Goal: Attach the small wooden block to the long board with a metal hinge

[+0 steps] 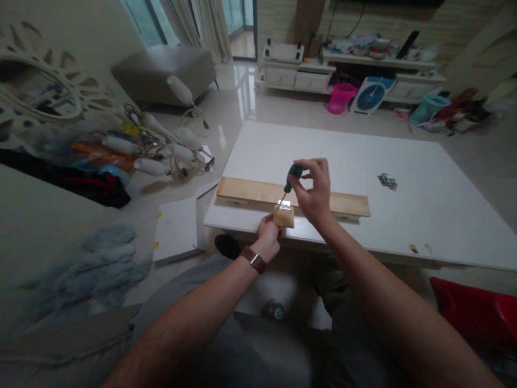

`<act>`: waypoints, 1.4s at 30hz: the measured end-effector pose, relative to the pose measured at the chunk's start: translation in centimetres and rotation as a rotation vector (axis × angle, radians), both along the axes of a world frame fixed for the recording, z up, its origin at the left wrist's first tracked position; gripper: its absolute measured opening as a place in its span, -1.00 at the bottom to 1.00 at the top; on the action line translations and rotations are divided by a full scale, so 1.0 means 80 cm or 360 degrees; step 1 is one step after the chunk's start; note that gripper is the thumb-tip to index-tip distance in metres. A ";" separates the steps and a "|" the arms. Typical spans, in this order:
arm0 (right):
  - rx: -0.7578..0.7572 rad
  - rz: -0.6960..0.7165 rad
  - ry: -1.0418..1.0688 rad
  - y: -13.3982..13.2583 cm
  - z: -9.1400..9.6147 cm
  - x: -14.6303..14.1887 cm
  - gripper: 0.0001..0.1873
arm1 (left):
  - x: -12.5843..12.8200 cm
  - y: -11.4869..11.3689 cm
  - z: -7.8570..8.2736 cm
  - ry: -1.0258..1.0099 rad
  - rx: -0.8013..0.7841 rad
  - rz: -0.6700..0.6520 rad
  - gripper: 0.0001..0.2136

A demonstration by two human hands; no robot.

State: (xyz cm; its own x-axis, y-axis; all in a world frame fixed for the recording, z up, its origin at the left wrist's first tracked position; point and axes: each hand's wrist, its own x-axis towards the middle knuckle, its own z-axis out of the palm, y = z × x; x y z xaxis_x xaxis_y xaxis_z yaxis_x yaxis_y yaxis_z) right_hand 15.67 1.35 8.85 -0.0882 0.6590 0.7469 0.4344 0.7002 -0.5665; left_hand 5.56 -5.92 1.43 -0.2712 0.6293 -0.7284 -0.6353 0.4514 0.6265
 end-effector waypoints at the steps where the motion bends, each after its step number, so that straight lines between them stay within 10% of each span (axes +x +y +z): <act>1: -0.0007 -0.0029 0.0004 0.000 0.000 0.000 -0.67 | 0.000 0.000 0.001 0.0002 -0.0008 0.0004 -0.58; 35: -0.0057 0.0140 -0.0049 -0.002 0.002 0.000 -0.45 | 0.001 0.000 0.002 -0.0005 -0.0025 -0.0007 -0.60; 42: -0.0074 -0.0019 -0.0010 -0.002 0.000 -0.001 -0.67 | 0.000 0.000 -0.006 -0.0011 0.0006 0.0000 -0.61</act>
State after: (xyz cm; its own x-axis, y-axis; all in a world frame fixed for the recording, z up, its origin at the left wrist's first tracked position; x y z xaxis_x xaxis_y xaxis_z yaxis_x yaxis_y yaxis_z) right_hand 15.59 1.23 8.87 -0.0844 0.6942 0.7149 0.4462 0.6678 -0.5958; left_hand 5.55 -5.90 0.97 -0.2658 0.6322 -0.7277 -0.6397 0.4491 0.6238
